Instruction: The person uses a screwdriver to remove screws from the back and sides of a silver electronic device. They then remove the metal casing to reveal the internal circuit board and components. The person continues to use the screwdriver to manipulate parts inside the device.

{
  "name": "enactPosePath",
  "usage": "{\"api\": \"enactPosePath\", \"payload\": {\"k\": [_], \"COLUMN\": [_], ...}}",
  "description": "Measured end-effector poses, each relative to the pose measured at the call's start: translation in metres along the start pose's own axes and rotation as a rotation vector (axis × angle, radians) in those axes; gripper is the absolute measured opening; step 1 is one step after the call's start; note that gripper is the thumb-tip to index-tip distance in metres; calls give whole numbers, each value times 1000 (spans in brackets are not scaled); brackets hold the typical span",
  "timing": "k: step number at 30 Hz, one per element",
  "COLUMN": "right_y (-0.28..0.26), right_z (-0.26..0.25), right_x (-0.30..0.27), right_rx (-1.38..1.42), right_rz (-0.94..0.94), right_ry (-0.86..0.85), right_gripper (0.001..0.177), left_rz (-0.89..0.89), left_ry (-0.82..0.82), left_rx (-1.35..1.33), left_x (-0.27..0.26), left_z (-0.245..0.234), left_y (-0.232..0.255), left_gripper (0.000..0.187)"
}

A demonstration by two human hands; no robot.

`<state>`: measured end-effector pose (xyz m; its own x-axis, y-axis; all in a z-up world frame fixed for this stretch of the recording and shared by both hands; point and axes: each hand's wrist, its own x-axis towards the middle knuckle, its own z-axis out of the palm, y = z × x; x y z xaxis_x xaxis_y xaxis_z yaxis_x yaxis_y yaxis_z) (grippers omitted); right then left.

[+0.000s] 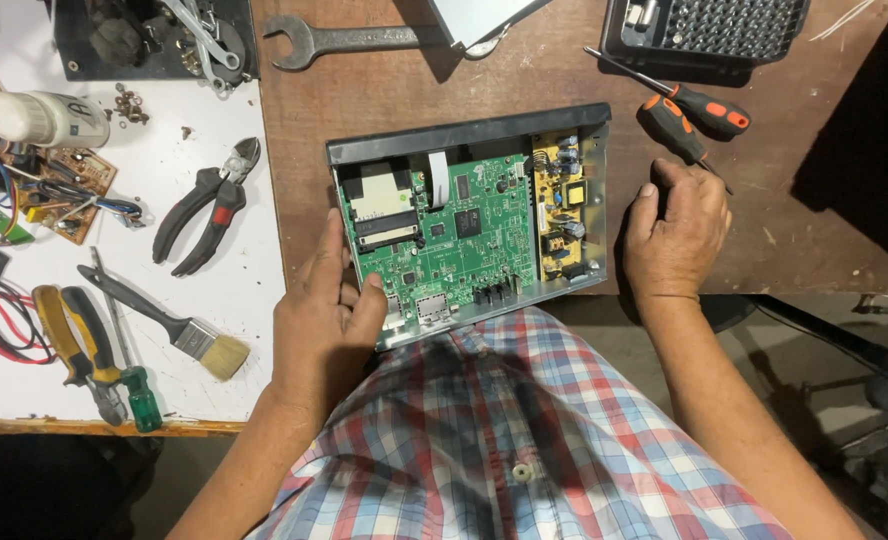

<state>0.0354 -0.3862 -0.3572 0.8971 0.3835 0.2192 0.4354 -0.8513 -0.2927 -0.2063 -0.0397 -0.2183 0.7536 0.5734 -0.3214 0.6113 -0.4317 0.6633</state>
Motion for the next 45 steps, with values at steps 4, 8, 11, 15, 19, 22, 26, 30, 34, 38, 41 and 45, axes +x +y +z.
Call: {"api": "enactPosePath", "payload": {"k": [4,8,11,15,19,22,26,30,34,38,41,45], "right_y": [-2,0,1,3,2,0,-2,3,13,7,-4,-2], "right_z": [-2,-2,-1,1,0,-2,-3,3,10,5,-2,1], "right_x": [0,0,-1,-1,-1,0,1,-2,-4,-3,0,-1], "right_rx": [22,19,13,20,11,7,3,16,-3,6,4,0], "right_rz": [8,2,1,-3,-6,-8,-13,-36,-44,-57,-25,-41], "right_ry": [-6,-8,-8,-5,-9,-8,-17,11,29,19,-15,7], "right_gripper": [30,30,30,30,29,30,30,30,30,29,35,35], "left_rz": [-2,8,26,44,32,59,54,45,116,148,302,517], "left_ry": [-1,-20,-64,-35,-9,-26,-17,-25,48,75,326,254], "left_rx": [-2,50,153,363,353,306,298,297,364,333,392,227], "left_x": [-1,6,11,14,14,14,17,16,15,13,10,15], "left_z": [0,15,28,43,52,46,43,42,49,44,40,26], "left_y": [-3,-33,-55,-77,-83,-73,-66,-65,-74,-68,-51,-12], "left_gripper": [81,79,79,73,68,69,67,65,66,66,60,36]}}
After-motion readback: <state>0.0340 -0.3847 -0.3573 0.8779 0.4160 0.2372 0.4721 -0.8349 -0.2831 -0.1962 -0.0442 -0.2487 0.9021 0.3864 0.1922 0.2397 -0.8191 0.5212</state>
